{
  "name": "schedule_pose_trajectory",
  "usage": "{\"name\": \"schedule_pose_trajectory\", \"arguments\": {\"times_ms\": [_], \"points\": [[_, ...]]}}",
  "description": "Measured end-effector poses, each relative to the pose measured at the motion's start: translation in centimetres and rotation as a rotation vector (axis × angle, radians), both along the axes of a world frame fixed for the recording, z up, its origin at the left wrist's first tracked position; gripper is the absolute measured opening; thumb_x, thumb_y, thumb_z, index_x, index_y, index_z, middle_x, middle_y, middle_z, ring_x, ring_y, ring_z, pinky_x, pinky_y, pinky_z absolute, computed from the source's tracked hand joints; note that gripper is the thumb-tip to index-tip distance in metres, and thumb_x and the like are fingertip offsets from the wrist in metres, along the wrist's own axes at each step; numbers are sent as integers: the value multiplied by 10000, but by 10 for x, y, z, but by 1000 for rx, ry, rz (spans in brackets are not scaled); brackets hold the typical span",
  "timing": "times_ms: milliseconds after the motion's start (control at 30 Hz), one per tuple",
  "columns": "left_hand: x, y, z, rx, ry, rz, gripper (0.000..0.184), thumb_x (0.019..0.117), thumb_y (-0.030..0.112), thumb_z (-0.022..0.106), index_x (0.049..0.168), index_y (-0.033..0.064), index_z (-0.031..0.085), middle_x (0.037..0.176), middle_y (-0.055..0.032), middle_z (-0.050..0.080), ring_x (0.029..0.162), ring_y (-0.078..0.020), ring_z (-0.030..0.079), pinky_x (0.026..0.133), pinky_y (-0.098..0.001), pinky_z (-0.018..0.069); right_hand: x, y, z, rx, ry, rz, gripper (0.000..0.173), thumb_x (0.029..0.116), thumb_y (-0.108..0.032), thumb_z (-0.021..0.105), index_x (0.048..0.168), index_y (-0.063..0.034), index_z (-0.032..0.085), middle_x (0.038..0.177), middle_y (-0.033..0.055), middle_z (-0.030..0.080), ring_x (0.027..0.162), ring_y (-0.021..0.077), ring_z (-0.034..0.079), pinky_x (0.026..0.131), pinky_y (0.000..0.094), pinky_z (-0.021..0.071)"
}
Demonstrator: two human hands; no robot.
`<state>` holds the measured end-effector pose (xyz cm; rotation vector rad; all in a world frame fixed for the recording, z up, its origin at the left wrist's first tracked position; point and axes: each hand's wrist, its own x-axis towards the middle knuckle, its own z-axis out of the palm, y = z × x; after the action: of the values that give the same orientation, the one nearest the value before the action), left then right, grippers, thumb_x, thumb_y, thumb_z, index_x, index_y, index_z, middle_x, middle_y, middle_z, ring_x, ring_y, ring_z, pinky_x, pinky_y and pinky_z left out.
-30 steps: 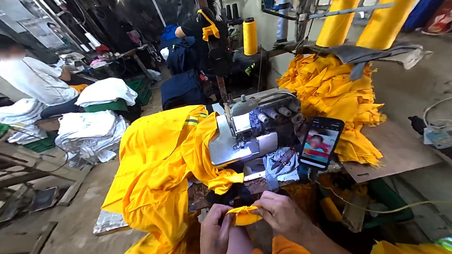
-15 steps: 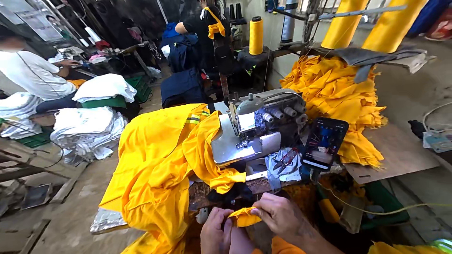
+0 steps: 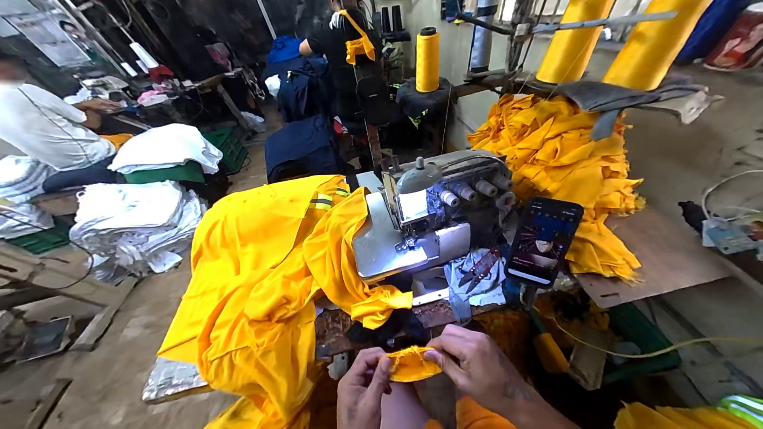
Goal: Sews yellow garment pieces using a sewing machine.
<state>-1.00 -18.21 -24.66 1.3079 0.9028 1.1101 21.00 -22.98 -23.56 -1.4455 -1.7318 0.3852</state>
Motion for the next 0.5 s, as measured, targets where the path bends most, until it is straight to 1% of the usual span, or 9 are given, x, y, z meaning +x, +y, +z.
{"name": "schedule_pose_trajectory", "arguments": {"times_ms": [33, 67, 100, 133, 200, 233, 267, 400, 500], "points": [[2, -1, 1, -74, -52, 20, 104, 983, 52, 622, 994, -6, 708, 930, -73, 707, 699, -110, 653, 590, -250, 567, -2, 1, 0, -3, 7, 2, 286, 1031, -353, 609, 965, -123, 764, 807, 29, 678, 750, 114, 655, 680, 262, 559], [4, -1, 1, -87, -60, 48, 111, 991, 36, 600, 1009, -19, 694, 886, -82, 706, 675, -118, 654, 574, -253, 565, -5, 2, -1, -9, 10, 8, 284, 1030, -350, 610, 969, -119, 763, 814, 31, 681, 754, 114, 657, 685, 263, 561], [6, 0, 0, -29, -9, 78, 110, 990, 21, 590, 1006, -24, 688, 856, -72, 704, 667, -106, 657, 578, -239, 567, -6, 2, -2, -15, 13, 13, 283, 1031, -344, 609, 973, -115, 764, 822, 36, 686, 761, 115, 661, 693, 264, 564], [7, 0, -1, 98, 100, 110, 105, 979, 21, 601, 996, -19, 696, 858, -48, 710, 691, -75, 671, 613, -212, 580, -7, 2, -3, -21, 10, 15, 281, 1031, -339, 607, 977, -113, 765, 829, 39, 691, 768, 119, 666, 700, 267, 567], [3, 6, -9, 429, 353, 173, 125, 952, 99, 649, 970, 16, 741, 918, -20, 723, 826, -22, 687, 764, -172, 591, -7, 4, -7, -9, -2, 9, 282, 1032, -337, 599, 980, -119, 769, 828, 35, 692, 765, 119, 668, 697, 273, 570], [0, 9, -12, 535, 425, 205, 139, 953, 140, 660, 955, 36, 752, 923, -18, 728, 859, -23, 690, 803, -177, 589, -8, 6, -9, 7, -8, 8, 281, 1030, -337, 594, 978, -125, 771, 822, 27, 692, 760, 113, 667, 692, 270, 570], [-3, 12, -13, 586, 462, 225, 148, 954, 162, 662, 948, 50, 759, 922, -15, 732, 870, -23, 692, 815, -179, 589, -8, 7, -11, 24, -16, 6, 281, 1028, -339, 590, 974, -133, 773, 813, 17, 689, 751, 103, 661, 683, 263, 567], [-14, 25, 2, 521, 447, 180, 136, 954, 176, 679, 957, 73, 768, 921, -1, 728, 836, -34, 688, 761, -191, 595, -7, 18, 0, 33, -28, 24, 300, 1023, -365, 589, 970, -142, 783, 811, -2, 693, 759, 67, 658, 699, 221, 561], [-17, 36, 26, 421, 482, 141, 158, 937, 244, 688, 930, 115, 780, 953, -2, 670, 833, -38, 639, 720, -193, 563, -3, 28, 20, -84, -6, 59, 304, 1007, -376, 597, 996, -140, 788, 863, -4, 728, 810, 63, 687, 755, 242, 577]]}}
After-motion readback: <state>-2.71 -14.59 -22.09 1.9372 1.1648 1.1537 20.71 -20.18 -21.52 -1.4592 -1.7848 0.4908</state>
